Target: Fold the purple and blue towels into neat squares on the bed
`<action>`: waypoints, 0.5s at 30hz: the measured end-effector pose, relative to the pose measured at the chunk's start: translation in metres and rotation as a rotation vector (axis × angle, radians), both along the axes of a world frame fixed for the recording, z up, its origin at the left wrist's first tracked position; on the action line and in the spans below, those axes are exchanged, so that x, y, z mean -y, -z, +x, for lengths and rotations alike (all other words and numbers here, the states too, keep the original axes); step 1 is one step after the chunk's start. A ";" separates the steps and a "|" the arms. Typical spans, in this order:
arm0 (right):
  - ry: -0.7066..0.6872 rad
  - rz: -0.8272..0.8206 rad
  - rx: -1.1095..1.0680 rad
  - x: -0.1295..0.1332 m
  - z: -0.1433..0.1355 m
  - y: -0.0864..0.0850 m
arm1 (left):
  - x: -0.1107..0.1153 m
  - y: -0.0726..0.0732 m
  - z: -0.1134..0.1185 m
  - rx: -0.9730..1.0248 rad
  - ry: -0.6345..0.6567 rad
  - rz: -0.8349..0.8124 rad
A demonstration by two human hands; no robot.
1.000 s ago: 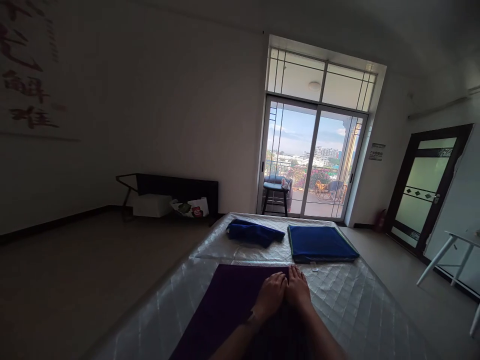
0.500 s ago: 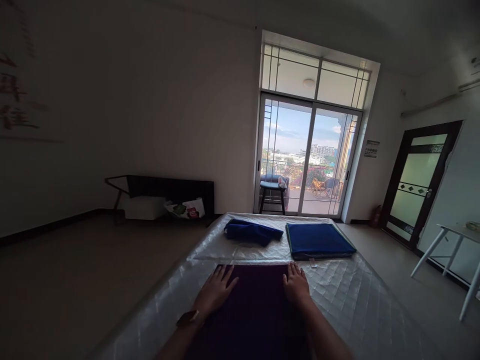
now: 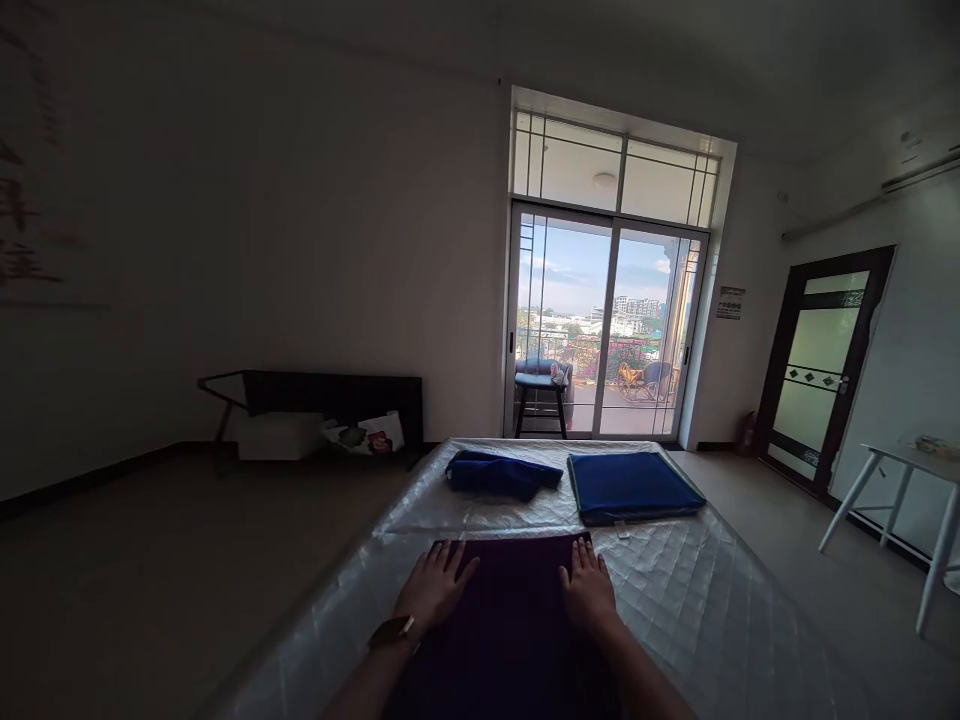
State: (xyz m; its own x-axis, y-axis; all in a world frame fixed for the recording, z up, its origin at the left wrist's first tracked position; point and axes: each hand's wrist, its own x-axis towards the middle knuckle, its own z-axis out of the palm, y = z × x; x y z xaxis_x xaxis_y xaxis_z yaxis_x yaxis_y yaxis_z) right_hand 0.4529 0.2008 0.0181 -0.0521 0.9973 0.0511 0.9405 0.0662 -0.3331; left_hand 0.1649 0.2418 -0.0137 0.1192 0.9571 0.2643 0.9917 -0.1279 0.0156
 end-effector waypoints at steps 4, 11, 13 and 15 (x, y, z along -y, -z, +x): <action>0.007 -0.009 -0.010 0.001 -0.001 -0.003 | 0.007 -0.012 0.061 -0.016 0.139 0.046; -0.074 -0.002 0.023 0.000 0.006 0.005 | 0.031 0.000 0.184 0.082 0.285 0.022; -0.061 -0.008 0.014 0.000 0.006 0.004 | 0.033 0.005 0.177 0.076 0.283 -0.010; -0.032 -0.018 -0.002 0.000 0.003 0.003 | 0.033 0.011 0.151 0.057 0.280 -0.041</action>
State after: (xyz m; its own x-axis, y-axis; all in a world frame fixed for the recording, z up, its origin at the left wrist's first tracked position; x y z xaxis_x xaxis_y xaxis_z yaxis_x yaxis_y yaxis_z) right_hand 0.4563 0.2013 0.0155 -0.0835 0.9960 0.0333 0.9373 0.0898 -0.3369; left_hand 0.3160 0.2086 -0.0246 0.3662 0.8991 0.2400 0.9154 -0.3943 0.0806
